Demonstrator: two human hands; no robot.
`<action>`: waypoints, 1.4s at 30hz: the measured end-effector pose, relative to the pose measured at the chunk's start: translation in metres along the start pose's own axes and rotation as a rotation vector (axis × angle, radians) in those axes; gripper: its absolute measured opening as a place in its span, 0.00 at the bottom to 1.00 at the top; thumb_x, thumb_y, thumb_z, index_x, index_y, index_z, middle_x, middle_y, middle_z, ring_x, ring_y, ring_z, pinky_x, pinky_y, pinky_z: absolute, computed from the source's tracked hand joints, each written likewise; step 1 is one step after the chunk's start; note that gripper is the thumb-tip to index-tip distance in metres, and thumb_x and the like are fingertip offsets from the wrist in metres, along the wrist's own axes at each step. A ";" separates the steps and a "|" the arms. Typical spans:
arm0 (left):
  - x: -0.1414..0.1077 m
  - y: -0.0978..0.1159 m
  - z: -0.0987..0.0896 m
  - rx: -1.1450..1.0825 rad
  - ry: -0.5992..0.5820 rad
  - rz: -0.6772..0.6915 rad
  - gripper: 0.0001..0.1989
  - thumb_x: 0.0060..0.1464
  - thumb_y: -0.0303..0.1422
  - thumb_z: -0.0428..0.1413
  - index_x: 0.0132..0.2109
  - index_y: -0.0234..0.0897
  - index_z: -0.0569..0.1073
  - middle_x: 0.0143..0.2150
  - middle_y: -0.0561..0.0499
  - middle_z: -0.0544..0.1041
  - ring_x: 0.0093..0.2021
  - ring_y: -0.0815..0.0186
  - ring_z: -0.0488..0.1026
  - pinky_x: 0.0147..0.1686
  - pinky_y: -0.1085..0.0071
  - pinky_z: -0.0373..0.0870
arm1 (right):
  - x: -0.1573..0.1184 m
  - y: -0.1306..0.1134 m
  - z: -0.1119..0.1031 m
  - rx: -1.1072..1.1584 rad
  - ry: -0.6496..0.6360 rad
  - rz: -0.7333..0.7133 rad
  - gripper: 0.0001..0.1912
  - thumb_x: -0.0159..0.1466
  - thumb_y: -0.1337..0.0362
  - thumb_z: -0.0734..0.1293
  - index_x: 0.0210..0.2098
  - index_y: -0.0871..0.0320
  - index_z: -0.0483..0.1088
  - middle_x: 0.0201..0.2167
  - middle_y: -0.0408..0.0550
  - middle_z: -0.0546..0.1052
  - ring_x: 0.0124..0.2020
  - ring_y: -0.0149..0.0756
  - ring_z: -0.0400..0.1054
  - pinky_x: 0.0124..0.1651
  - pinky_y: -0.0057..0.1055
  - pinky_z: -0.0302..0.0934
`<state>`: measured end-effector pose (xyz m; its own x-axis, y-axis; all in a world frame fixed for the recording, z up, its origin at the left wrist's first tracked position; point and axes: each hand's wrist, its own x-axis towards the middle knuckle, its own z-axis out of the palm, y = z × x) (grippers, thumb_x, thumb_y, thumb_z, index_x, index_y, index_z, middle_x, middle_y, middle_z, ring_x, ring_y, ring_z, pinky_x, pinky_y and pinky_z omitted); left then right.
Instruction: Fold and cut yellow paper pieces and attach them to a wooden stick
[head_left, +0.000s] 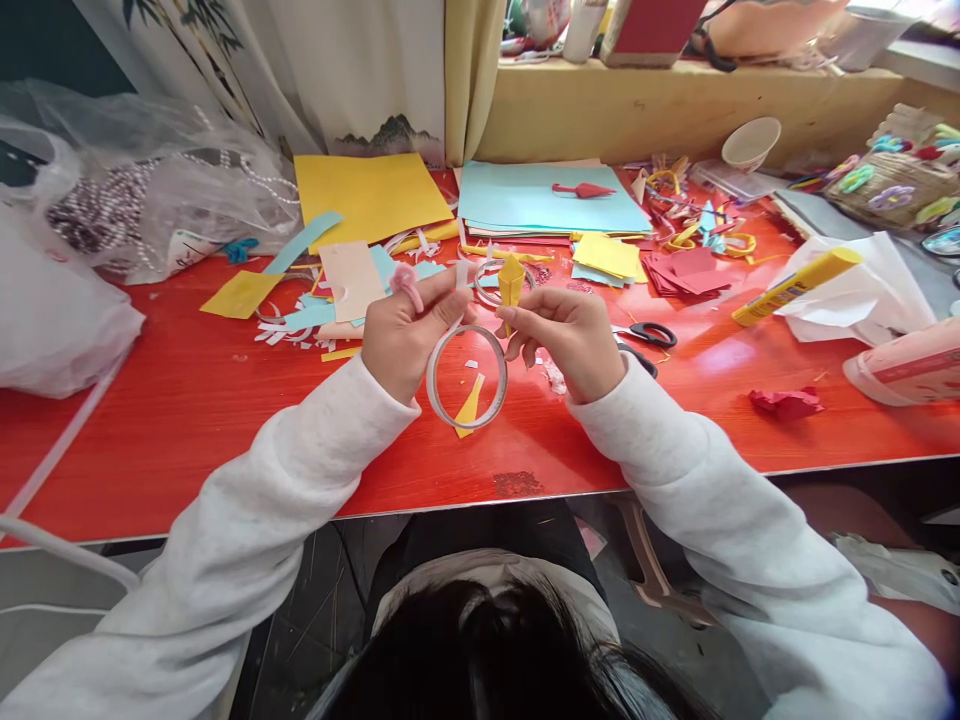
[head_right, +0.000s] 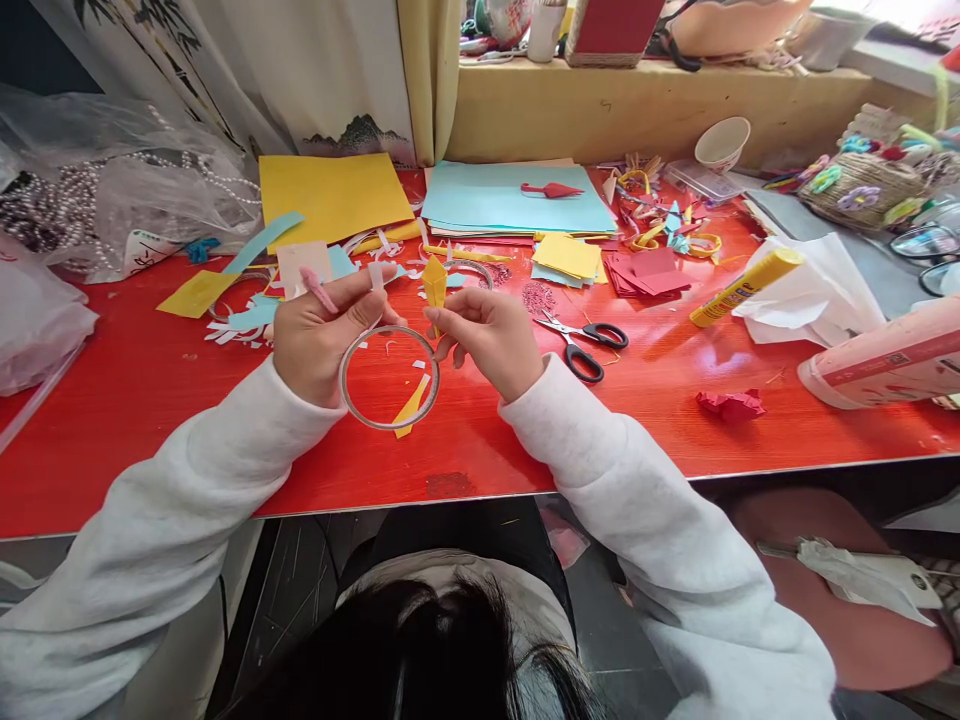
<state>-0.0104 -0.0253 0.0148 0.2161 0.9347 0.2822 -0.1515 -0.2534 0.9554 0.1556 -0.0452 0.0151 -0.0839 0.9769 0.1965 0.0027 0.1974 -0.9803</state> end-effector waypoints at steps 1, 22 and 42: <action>-0.001 0.002 0.002 -0.029 -0.040 -0.028 0.18 0.48 0.31 0.60 0.49 0.39 0.72 0.24 0.56 0.75 0.27 0.72 0.72 0.32 0.74 0.69 | 0.000 0.000 0.001 -0.016 0.015 -0.011 0.11 0.53 0.61 0.71 0.24 0.62 0.68 0.20 0.43 0.73 0.16 0.25 0.67 0.14 0.21 0.57; -0.005 -0.002 0.010 -0.233 -0.050 -0.217 0.24 0.47 0.30 0.60 0.53 0.39 0.67 0.25 0.56 0.77 0.26 0.71 0.74 0.29 0.75 0.71 | -0.005 0.011 0.009 -0.416 0.059 -0.298 0.15 0.57 0.53 0.66 0.26 0.59 0.68 0.18 0.40 0.69 0.17 0.23 0.59 0.21 0.25 0.54; -0.004 0.000 0.010 -0.158 -0.042 -0.263 0.13 0.46 0.34 0.61 0.41 0.35 0.73 0.24 0.54 0.76 0.28 0.67 0.75 0.26 0.73 0.70 | -0.007 0.011 0.009 -0.510 0.057 -0.280 0.17 0.58 0.51 0.65 0.26 0.60 0.69 0.17 0.41 0.67 0.19 0.25 0.56 0.23 0.26 0.52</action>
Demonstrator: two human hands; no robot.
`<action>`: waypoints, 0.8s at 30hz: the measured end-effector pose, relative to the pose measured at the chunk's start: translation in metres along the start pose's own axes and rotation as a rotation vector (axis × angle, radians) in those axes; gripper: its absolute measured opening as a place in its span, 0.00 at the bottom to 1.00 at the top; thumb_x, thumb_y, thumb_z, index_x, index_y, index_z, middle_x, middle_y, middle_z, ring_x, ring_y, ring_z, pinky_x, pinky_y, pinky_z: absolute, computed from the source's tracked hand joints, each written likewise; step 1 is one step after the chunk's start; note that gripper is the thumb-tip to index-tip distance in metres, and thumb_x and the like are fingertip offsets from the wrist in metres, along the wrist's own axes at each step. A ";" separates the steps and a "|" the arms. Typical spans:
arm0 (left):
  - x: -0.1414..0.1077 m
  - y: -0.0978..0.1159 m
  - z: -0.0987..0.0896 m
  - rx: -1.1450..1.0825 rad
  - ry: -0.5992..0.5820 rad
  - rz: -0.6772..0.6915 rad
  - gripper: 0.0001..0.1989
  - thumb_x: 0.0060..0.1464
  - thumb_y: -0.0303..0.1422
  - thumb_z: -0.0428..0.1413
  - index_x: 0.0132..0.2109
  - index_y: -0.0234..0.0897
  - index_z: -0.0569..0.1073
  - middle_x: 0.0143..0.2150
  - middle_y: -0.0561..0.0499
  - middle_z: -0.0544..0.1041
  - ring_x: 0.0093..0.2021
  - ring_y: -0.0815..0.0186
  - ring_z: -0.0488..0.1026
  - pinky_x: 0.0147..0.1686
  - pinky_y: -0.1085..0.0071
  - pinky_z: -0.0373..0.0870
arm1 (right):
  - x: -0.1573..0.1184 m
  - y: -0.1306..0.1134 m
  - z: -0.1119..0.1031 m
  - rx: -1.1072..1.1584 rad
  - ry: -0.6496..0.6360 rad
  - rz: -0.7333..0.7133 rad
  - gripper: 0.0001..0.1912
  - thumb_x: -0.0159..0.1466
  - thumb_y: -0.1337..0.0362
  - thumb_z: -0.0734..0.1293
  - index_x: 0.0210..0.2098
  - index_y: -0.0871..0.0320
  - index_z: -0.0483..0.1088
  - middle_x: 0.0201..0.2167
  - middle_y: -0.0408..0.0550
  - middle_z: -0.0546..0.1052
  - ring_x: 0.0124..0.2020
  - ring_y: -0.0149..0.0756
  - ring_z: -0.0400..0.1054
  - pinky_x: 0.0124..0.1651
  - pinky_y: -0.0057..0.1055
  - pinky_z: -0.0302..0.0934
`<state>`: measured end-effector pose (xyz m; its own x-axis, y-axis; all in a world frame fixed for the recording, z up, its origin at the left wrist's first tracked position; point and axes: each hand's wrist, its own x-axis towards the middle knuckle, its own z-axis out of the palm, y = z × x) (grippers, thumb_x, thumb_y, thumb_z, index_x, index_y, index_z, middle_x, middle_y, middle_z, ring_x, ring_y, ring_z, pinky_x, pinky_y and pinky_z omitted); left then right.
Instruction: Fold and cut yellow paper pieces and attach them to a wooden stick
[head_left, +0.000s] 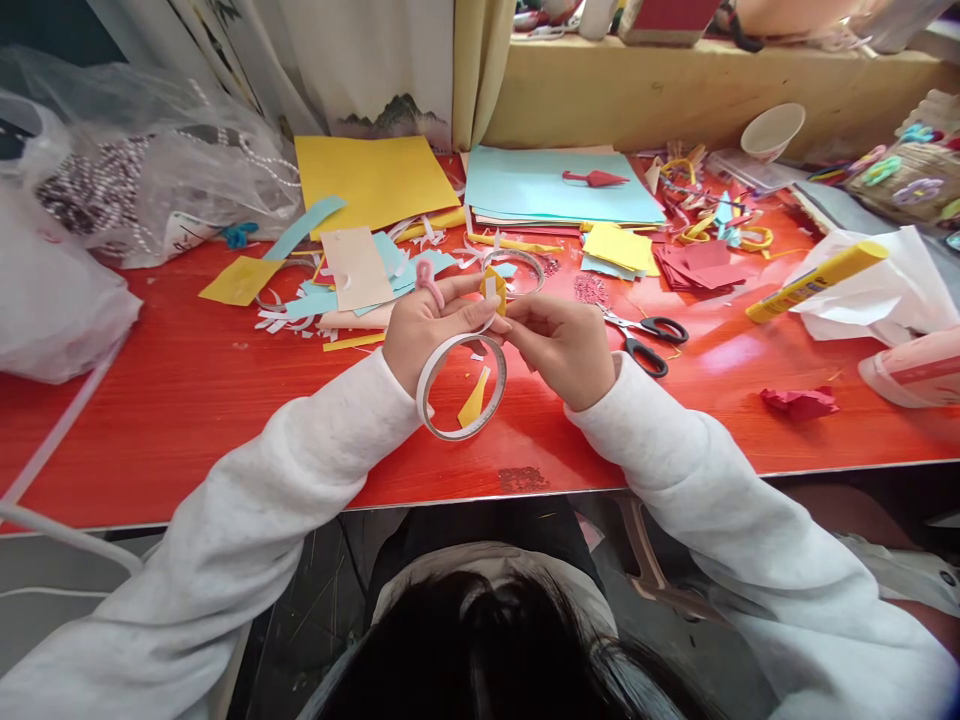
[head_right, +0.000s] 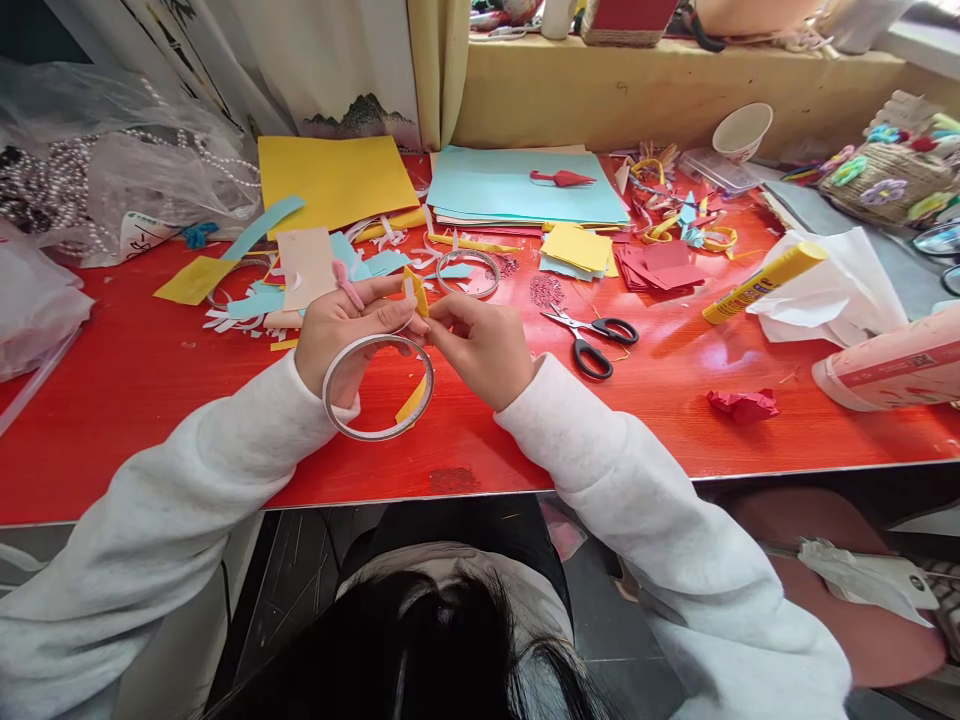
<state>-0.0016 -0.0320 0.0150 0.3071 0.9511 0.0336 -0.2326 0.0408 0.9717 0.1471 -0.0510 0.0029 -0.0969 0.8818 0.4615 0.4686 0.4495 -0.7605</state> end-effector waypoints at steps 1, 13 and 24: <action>0.000 0.000 0.000 -0.002 -0.003 -0.006 0.13 0.46 0.33 0.61 0.40 0.35 0.73 0.24 0.53 0.76 0.28 0.67 0.75 0.26 0.73 0.70 | 0.000 0.000 0.000 -0.014 0.002 -0.007 0.17 0.58 0.52 0.65 0.26 0.60 0.69 0.17 0.41 0.67 0.19 0.25 0.55 0.23 0.26 0.51; 0.002 0.004 -0.003 -0.044 -0.050 -0.073 0.09 0.43 0.31 0.63 0.32 0.31 0.74 0.24 0.53 0.76 0.23 0.73 0.72 0.26 0.75 0.70 | -0.001 -0.001 0.001 -0.104 0.007 -0.092 0.13 0.60 0.57 0.65 0.25 0.60 0.68 0.18 0.40 0.67 0.19 0.23 0.55 0.24 0.25 0.52; -0.001 0.010 0.001 -0.013 -0.020 -0.112 0.09 0.44 0.31 0.62 0.25 0.30 0.71 0.21 0.53 0.74 0.19 0.75 0.69 0.20 0.78 0.67 | -0.003 -0.003 0.001 -0.162 -0.005 -0.144 0.08 0.58 0.64 0.66 0.25 0.60 0.68 0.16 0.39 0.66 0.17 0.23 0.54 0.23 0.24 0.51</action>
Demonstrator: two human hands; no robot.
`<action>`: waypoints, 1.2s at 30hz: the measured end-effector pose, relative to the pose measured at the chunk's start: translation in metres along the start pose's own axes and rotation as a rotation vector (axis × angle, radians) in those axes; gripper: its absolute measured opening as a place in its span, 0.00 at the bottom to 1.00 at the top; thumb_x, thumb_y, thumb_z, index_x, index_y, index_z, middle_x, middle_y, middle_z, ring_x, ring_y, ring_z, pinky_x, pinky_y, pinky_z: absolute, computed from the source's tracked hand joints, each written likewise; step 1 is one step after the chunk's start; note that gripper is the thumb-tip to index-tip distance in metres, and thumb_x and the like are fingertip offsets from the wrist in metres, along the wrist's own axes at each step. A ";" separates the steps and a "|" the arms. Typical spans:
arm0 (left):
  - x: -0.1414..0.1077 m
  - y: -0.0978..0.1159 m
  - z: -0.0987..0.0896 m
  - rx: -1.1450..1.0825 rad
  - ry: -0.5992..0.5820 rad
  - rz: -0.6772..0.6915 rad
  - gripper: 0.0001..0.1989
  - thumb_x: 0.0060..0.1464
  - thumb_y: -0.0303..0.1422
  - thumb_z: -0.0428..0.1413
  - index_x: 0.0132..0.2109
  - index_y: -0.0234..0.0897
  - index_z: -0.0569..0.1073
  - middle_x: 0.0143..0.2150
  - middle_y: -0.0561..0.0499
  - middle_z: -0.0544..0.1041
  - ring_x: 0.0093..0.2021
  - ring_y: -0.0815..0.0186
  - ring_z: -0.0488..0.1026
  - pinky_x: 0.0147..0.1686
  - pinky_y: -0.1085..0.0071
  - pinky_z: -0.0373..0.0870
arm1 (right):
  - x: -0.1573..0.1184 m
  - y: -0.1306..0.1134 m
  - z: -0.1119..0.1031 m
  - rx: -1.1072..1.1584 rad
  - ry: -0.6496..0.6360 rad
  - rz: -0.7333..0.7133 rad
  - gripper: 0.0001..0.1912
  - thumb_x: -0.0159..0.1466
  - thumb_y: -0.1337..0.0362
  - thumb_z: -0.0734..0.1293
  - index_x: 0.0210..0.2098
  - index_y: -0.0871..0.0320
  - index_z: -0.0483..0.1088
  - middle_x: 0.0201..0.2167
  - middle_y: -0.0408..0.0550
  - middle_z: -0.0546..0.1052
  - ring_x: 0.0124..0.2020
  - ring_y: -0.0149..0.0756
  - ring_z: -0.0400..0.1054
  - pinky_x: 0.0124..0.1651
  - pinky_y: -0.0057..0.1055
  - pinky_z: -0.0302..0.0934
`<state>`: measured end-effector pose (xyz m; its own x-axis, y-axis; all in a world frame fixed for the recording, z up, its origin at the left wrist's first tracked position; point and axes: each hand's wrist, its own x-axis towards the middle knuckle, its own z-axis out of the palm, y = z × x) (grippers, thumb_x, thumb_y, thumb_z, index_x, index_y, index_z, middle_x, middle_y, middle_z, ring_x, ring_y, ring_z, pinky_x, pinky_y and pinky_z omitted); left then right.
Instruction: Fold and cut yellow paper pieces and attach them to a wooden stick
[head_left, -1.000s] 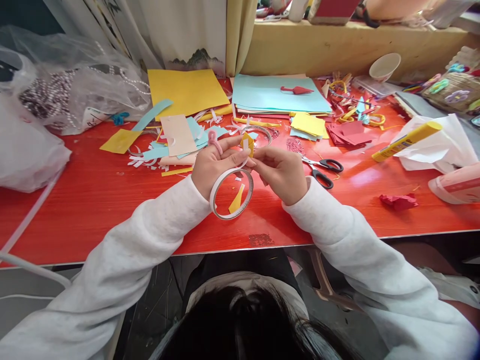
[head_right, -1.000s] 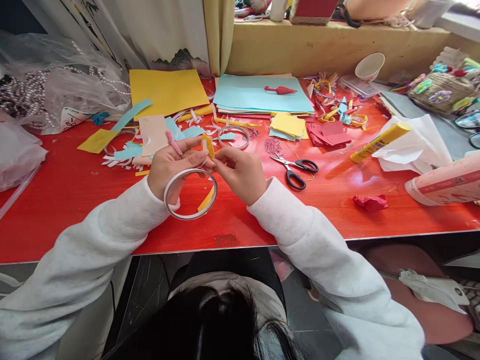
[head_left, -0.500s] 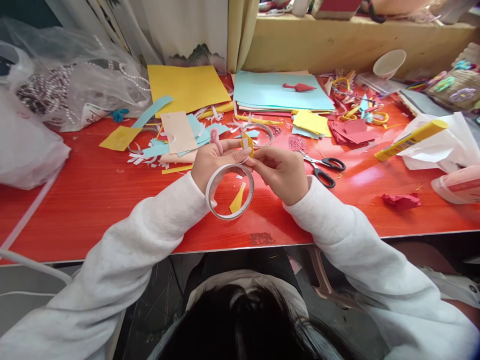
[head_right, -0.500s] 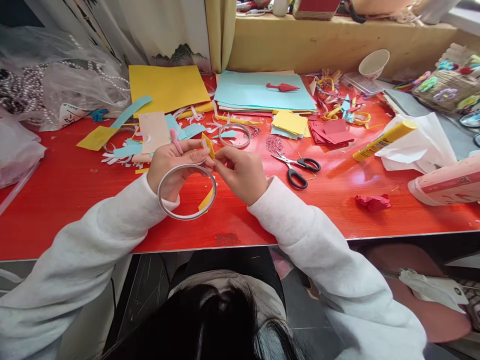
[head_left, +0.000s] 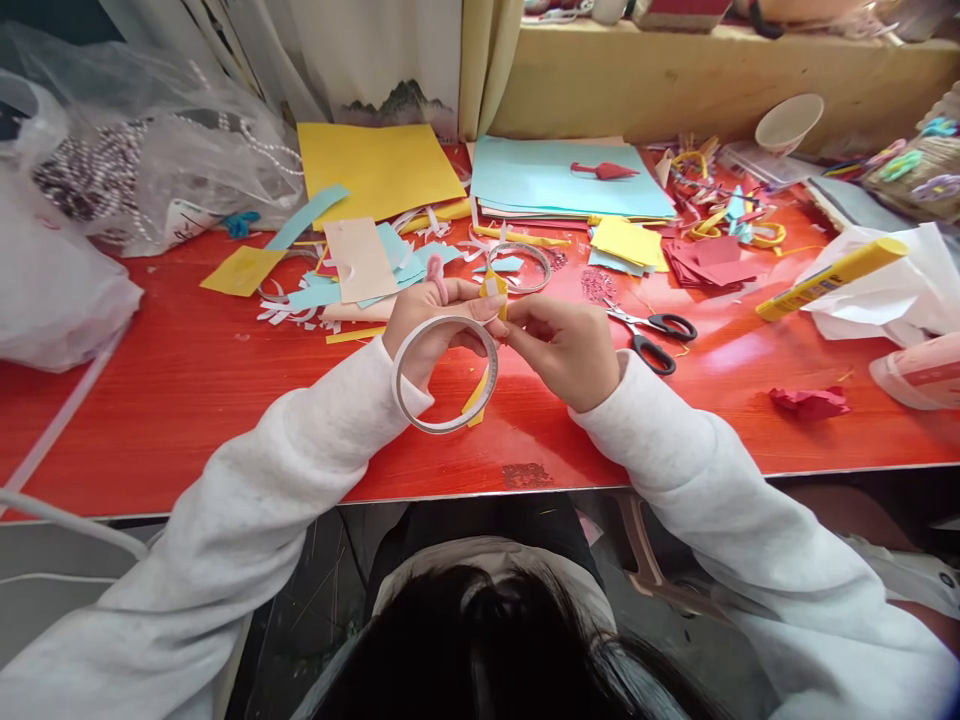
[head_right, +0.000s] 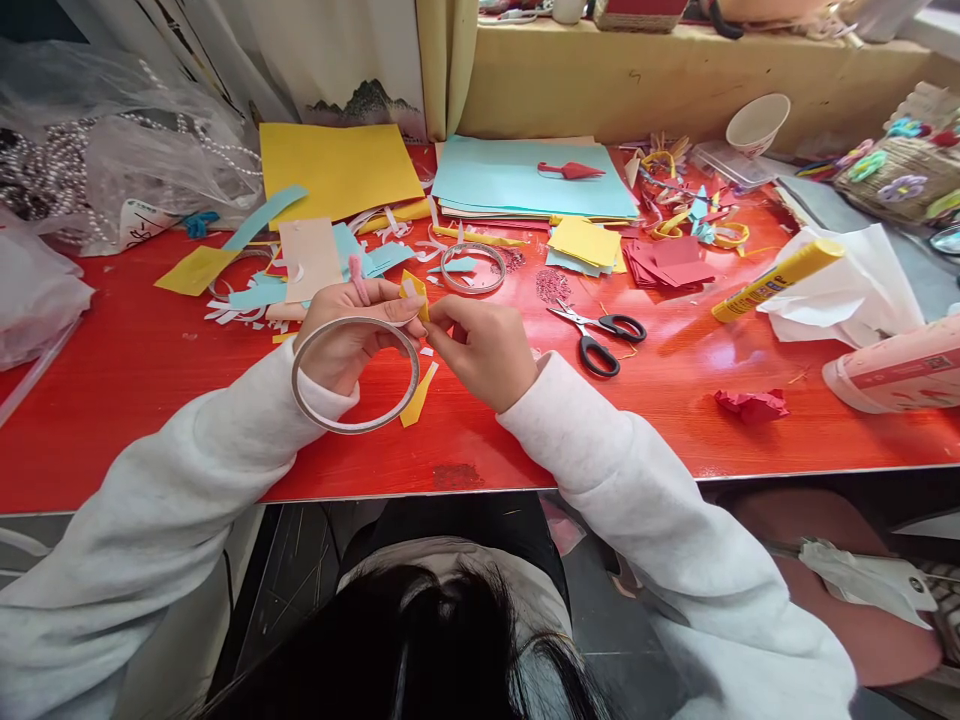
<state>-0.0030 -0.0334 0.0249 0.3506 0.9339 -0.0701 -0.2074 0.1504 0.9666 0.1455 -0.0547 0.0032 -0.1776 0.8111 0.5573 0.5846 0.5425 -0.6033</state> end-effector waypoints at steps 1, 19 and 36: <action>0.000 0.001 0.001 0.004 0.007 0.002 0.10 0.44 0.31 0.62 0.25 0.30 0.71 0.20 0.53 0.73 0.18 0.75 0.69 0.19 0.78 0.67 | 0.000 0.000 0.000 0.002 -0.007 0.000 0.07 0.58 0.64 0.66 0.25 0.60 0.68 0.17 0.39 0.67 0.18 0.23 0.55 0.23 0.24 0.51; 0.000 -0.006 0.000 -0.012 -0.080 0.045 0.08 0.47 0.34 0.61 0.29 0.32 0.74 0.22 0.52 0.73 0.20 0.74 0.69 0.21 0.76 0.67 | 0.000 -0.001 -0.002 0.071 -0.007 0.097 0.06 0.59 0.65 0.64 0.27 0.60 0.68 0.23 0.44 0.74 0.22 0.26 0.63 0.26 0.26 0.57; -0.006 -0.011 0.005 -0.217 0.025 0.244 0.15 0.52 0.27 0.56 0.48 0.42 0.69 0.24 0.58 0.75 0.26 0.75 0.71 0.29 0.78 0.69 | 0.002 0.005 0.001 0.138 0.036 0.175 0.13 0.58 0.55 0.65 0.25 0.58 0.66 0.20 0.43 0.71 0.20 0.26 0.61 0.25 0.28 0.55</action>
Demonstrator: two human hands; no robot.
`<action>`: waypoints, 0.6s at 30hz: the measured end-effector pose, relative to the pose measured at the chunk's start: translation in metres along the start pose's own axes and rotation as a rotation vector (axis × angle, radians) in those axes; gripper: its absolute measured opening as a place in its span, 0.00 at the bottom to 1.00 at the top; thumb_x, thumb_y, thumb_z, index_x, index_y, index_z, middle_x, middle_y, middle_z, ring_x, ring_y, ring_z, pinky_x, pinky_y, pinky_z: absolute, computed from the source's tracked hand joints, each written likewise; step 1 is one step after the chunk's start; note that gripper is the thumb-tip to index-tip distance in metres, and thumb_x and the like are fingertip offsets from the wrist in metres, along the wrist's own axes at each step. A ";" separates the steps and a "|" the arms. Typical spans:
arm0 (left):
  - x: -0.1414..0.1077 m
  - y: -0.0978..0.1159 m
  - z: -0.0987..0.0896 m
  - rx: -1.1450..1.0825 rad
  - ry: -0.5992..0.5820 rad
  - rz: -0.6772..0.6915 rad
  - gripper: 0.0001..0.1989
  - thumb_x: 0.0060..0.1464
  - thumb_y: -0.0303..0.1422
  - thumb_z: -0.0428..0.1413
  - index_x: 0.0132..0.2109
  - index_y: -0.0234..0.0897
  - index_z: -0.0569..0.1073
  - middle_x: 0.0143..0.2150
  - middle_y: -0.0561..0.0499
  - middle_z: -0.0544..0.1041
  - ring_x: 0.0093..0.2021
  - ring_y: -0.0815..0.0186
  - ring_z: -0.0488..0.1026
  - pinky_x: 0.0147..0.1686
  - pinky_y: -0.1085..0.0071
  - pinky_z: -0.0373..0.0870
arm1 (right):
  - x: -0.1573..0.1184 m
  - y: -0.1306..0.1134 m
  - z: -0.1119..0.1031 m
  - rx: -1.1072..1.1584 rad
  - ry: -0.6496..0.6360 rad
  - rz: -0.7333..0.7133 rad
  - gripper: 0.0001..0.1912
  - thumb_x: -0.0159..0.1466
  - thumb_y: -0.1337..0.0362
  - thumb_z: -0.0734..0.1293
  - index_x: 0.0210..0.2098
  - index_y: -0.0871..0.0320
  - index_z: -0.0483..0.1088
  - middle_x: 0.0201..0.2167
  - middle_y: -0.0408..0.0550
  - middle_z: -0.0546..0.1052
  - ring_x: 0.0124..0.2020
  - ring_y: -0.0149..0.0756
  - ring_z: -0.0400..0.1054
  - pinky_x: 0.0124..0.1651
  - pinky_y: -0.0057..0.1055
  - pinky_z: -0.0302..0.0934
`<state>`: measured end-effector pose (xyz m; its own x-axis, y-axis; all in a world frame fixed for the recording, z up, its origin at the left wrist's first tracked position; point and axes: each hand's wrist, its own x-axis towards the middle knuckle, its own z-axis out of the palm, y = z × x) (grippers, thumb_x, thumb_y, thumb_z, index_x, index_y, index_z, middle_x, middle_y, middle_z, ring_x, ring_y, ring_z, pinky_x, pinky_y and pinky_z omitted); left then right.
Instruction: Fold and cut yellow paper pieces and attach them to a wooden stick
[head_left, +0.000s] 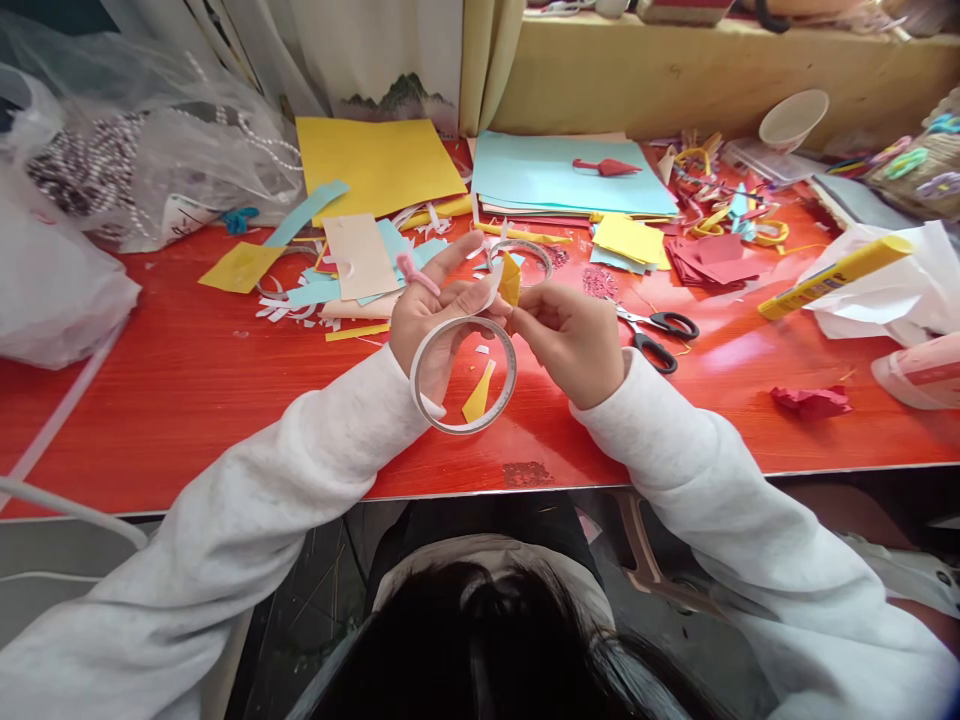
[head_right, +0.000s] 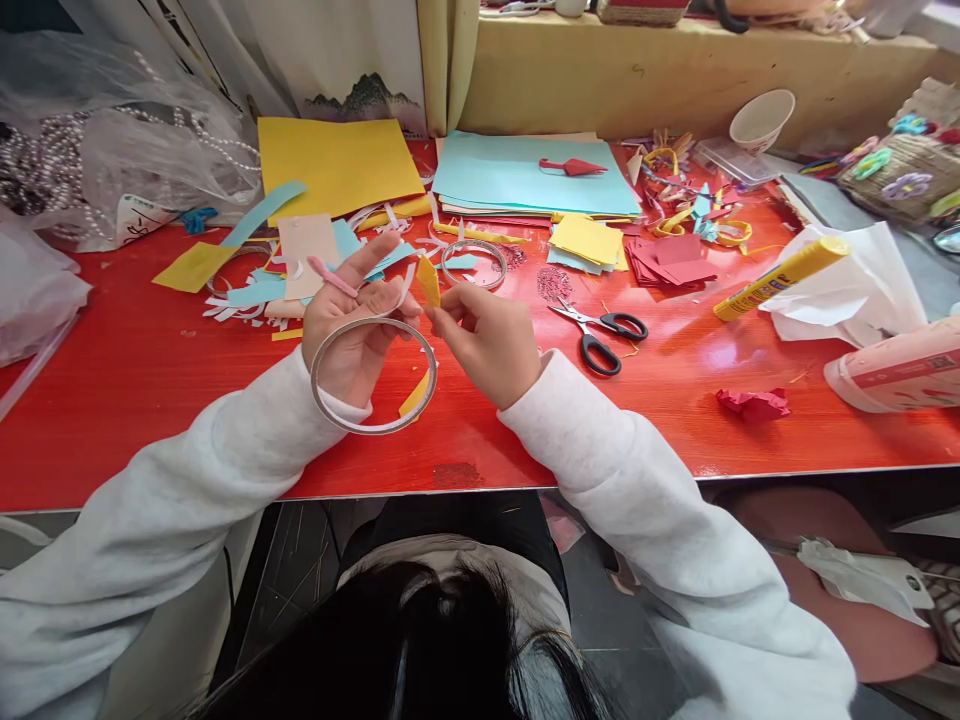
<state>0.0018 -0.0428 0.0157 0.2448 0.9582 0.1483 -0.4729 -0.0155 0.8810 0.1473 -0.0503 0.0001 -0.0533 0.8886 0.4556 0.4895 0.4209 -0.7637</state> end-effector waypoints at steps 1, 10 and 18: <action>0.000 0.000 0.000 -0.014 -0.006 0.026 0.15 0.52 0.27 0.56 0.48 0.42 0.69 0.24 0.59 0.75 0.26 0.75 0.71 0.29 0.77 0.69 | 0.000 -0.001 -0.001 0.014 0.006 0.016 0.13 0.58 0.55 0.66 0.25 0.58 0.66 0.19 0.42 0.71 0.20 0.26 0.60 0.25 0.28 0.55; 0.006 -0.009 -0.002 0.032 0.003 -0.107 0.21 0.52 0.28 0.56 0.54 0.39 0.64 0.24 0.58 0.76 0.25 0.72 0.74 0.30 0.76 0.72 | 0.000 0.001 0.000 0.031 0.000 -0.043 0.12 0.59 0.57 0.65 0.25 0.58 0.64 0.18 0.40 0.68 0.18 0.24 0.56 0.22 0.27 0.51; 0.008 -0.008 0.000 0.068 0.048 -0.197 0.12 0.53 0.28 0.56 0.46 0.36 0.70 0.24 0.56 0.77 0.24 0.73 0.74 0.27 0.77 0.72 | 0.000 0.000 0.000 -0.016 -0.011 -0.084 0.08 0.59 0.63 0.65 0.26 0.59 0.64 0.20 0.42 0.69 0.21 0.26 0.61 0.25 0.27 0.55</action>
<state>0.0078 -0.0345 0.0097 0.2852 0.9572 -0.0499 -0.3613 0.1556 0.9194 0.1478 -0.0506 -0.0001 -0.1042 0.8521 0.5128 0.4964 0.4914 -0.7156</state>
